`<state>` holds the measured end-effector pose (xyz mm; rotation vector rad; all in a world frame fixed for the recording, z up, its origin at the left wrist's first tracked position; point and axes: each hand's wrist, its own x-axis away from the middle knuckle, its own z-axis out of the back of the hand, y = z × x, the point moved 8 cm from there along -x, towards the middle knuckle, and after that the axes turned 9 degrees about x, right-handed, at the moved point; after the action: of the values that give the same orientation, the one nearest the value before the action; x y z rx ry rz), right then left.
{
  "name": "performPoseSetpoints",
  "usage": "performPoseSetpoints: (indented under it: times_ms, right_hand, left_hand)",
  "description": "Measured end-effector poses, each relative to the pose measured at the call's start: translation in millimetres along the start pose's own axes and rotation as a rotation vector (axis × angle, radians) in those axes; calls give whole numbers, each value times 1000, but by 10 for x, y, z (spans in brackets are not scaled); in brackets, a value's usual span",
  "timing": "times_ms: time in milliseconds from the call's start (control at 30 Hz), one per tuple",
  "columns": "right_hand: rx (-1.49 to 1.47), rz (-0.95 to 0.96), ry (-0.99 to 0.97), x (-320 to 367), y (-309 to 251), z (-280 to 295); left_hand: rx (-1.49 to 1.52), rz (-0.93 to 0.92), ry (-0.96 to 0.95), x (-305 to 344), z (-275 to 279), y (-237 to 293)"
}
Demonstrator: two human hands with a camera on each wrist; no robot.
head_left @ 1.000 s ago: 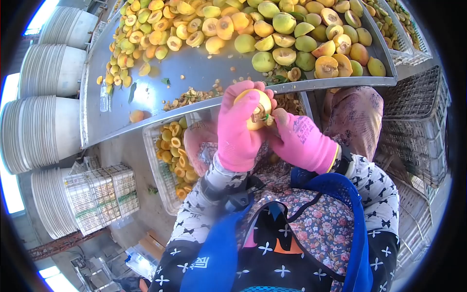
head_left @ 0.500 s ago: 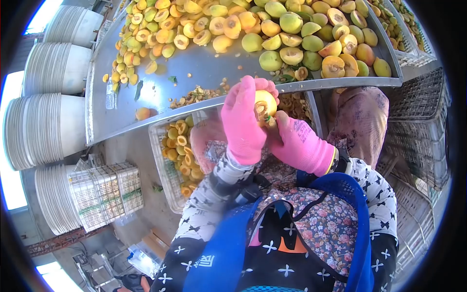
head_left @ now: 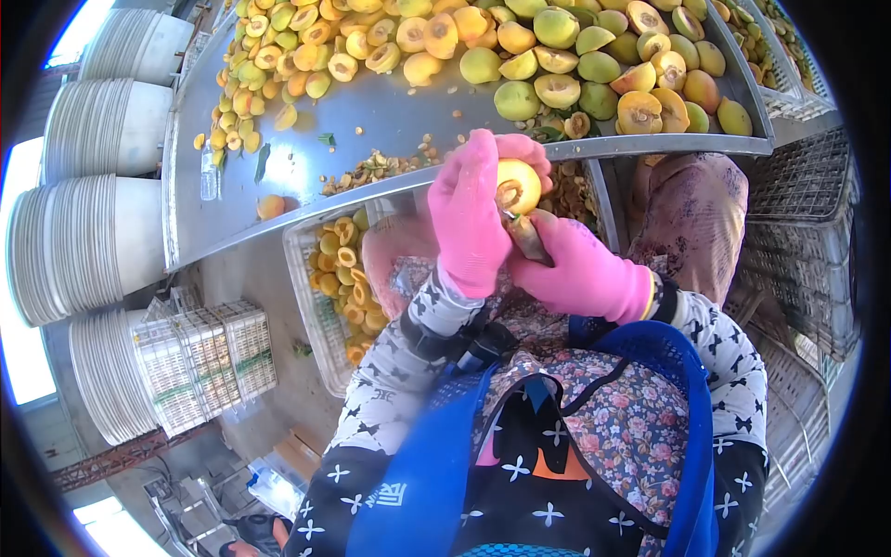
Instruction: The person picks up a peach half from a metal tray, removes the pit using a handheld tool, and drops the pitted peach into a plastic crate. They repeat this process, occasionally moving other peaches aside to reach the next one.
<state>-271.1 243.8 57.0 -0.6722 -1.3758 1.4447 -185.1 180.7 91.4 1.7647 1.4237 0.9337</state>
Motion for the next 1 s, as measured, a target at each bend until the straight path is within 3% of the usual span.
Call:
performPoseSetpoints:
  times_ms: [100,233,367,433,533,633,667,767,800,833,900,933,967,1000]
  right_hand:
    - [-417,-247,-375,135,-99,-45]
    - [-618,-213,-540,192,-116,-100]
    - [-742,-242,-594,194,-55,-145]
    - [-717,-258,-566,188,-66,-153]
    - [-464,-220,-308,120,-138,-141]
    - [-533,-155,-513,153,-171,-201]
    - [-602,-210,-533,182,-180,-222]
    - [-860,-168,-621,271,-289,-315]
    - [-809,-193,-506,246,-263,-252]
    - [-818,-168,-496,270,-272,-219]
    - [-829,-123,-470,289,-212,-100]
    - [-846,40,-574,305,-311,-73]
    - [-820,2,-555,327,-328,-48]
    - [-794,-34,-545,352,-397,-60]
  left_hand:
    - [35,146,-187,11,-120,36]
    - [-25,151,-329,27,-157,20]
    - [-125,121,-317,19,-110,-1]
    - [-181,73,-306,29,-78,-9]
    - [6,250,14,47,96,-67]
    - [186,325,85,134,128,-83]
    - [222,326,61,147,145,-94]
    - [267,283,118,176,314,13]
    - [270,144,-2,183,364,212]
    - [-121,18,-79,229,496,587]
    - [-367,-79,64,378,1143,970]
    - [-694,-186,236,440,1436,1217]
    - [-857,-263,203,508,1413,1464]
    - [-547,-217,260,580,1532,1412]
